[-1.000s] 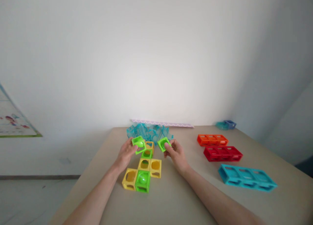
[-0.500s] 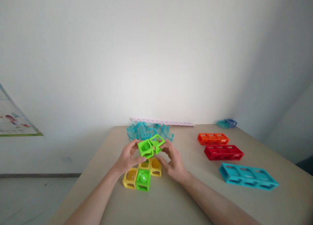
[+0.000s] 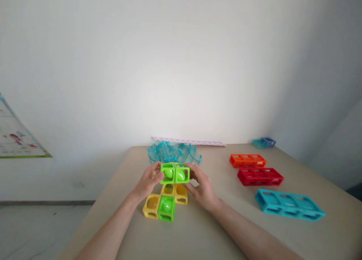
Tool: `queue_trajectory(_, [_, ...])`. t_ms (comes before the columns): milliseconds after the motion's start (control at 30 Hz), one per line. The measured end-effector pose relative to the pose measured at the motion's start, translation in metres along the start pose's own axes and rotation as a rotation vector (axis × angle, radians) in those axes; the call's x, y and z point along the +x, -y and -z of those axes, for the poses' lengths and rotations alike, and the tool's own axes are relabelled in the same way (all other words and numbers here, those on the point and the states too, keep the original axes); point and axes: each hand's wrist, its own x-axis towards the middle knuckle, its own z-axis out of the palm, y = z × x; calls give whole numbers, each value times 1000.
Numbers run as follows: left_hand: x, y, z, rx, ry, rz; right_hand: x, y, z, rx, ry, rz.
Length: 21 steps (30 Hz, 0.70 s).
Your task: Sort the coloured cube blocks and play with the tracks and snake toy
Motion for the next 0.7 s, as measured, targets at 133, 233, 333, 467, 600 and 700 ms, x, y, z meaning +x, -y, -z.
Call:
queue_trajectory(133, [0, 1, 1, 20, -19, 11, 3, 6, 2, 5, -12, 24])
queue_trajectory(233, [0, 0, 1, 16, -31, 17, 5, 12, 5, 17, -14, 47])
queue_trajectory(333, [-1, -4, 0, -10, -16, 28, 5, 13, 6, 41, 4, 22])
queue_trajectory(467, [-2, -10, -2, -12, -4, 34, 2, 11, 5, 77, -39, -152])
queue_trajectory(600, [-4, -11, -2, 20, 55, 15, -1, 8, 0, 179, -80, -284])
queue_trajectory(700, [-5, -11, -1, 66, 123, 4, -1, 6, -4, 242, -81, -328])
